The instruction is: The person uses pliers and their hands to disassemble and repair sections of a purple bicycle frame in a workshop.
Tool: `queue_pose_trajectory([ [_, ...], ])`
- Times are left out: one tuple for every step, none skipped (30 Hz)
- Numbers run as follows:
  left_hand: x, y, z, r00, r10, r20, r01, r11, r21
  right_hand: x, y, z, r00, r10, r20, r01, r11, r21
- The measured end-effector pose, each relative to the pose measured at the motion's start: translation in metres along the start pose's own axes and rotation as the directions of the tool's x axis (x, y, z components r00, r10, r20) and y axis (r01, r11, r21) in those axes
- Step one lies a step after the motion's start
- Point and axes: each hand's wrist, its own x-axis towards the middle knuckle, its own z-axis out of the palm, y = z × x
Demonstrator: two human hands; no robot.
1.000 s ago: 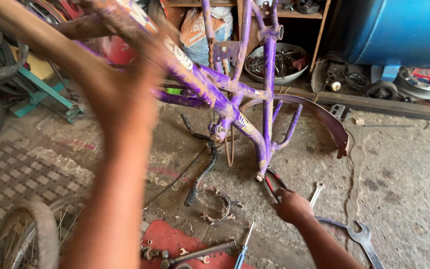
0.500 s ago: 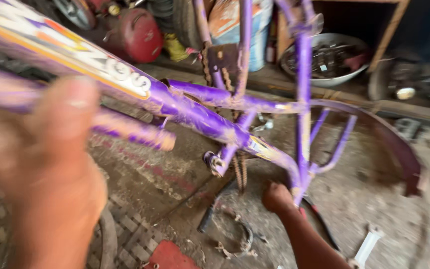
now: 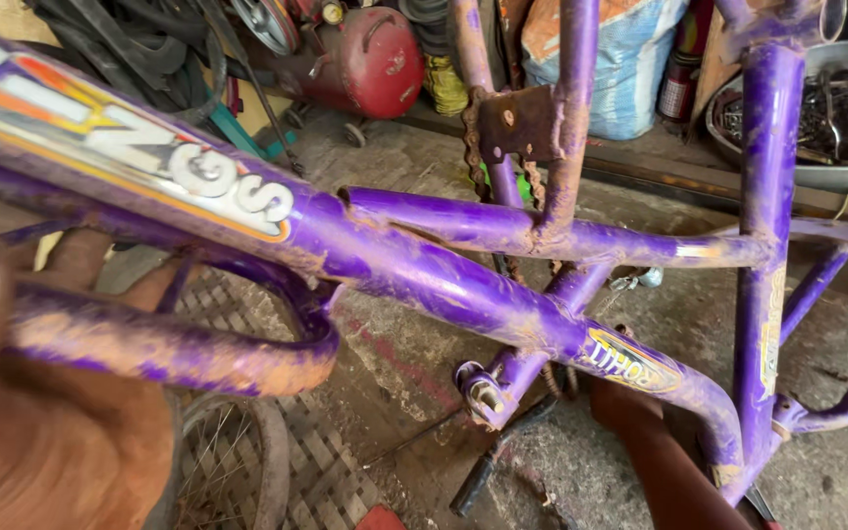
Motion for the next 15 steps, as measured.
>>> queue_pose_trajectory([
  [-0.002, -0.001, 0.003, 1.000, 0.001, 0.008, -0.001, 1.000, 0.008, -0.005, 0.002, 0.008, 1.000, 0.001, 0.007, -0.001, 1.000, 0.014],
  [-0.003, -0.002, 0.006, 1.000, 0.001, 0.010, -0.001, 1.000, 0.011, -0.007, 0.006, 0.010, 1.000, 0.006, 0.011, -0.006, 1.000, 0.015],
  [-0.003, -0.003, 0.010, 1.000, -0.001, 0.013, 0.001, 1.000, 0.013, -0.013, 0.009, 0.012, 1.000, 0.015, 0.016, -0.015, 1.000, 0.017],
  [-0.003, -0.002, 0.012, 1.000, 0.008, 0.019, -0.008, 1.000, 0.012, -0.012, 0.009, 0.008, 1.000, 0.013, 0.013, -0.013, 1.000, 0.023],
  [-0.002, 0.000, 0.013, 0.999, 0.019, 0.025, -0.020, 1.000, 0.013, -0.017, 0.009, 0.007, 1.000, 0.013, 0.016, -0.014, 0.999, 0.034],
  [-0.001, 0.001, 0.015, 0.999, 0.033, 0.030, -0.034, 0.999, 0.013, -0.025, 0.009, 0.005, 1.000, 0.008, 0.021, -0.008, 0.999, 0.036],
  [-0.002, 0.005, 0.015, 0.998, 0.047, 0.031, -0.047, 0.999, 0.012, -0.033, 0.009, 0.004, 1.000, -0.002, 0.030, 0.000, 0.999, 0.048],
  [-0.001, 0.005, 0.017, 0.998, 0.061, 0.034, -0.061, 0.998, 0.008, -0.042, 0.009, 0.001, 0.999, -0.006, 0.045, 0.004, 0.998, 0.061],
  [0.001, 0.007, 0.018, 0.996, 0.082, 0.040, -0.082, 0.997, 0.005, -0.054, 0.009, 0.000, 0.998, -0.008, 0.063, 0.004, 0.998, 0.070],
  [0.001, 0.009, 0.020, 0.994, 0.098, 0.045, -0.098, 0.995, 0.012, -0.067, 0.010, 0.000, 0.996, -0.022, 0.090, 0.013, 0.995, 0.101],
  [0.000, 0.012, 0.021, 0.992, 0.116, 0.051, -0.117, 0.993, 0.017, -0.083, 0.010, 0.001, 0.992, -0.032, 0.123, 0.016, 0.992, 0.125],
  [0.000, 0.013, 0.024, 0.989, 0.137, 0.059, -0.139, 0.990, 0.023, -0.098, 0.015, -0.003, 0.988, -0.032, 0.151, 0.009, 0.988, 0.152],
  [0.000, 0.016, 0.026, 0.985, 0.161, 0.069, -0.163, 0.986, 0.032, -0.114, 0.017, -0.006, 0.982, -0.044, 0.185, 0.007, 0.981, 0.196],
  [0.002, 0.017, 0.030, 0.977, 0.199, 0.077, -0.204, 0.977, 0.057, -0.129, 0.021, -0.015, 0.975, -0.050, 0.216, -0.004, 0.970, 0.241],
  [0.003, 0.019, 0.033, 0.967, 0.239, 0.092, -0.247, 0.965, 0.091, -0.144, 0.025, -0.024, 0.968, -0.054, 0.246, -0.017, 0.960, 0.279],
])
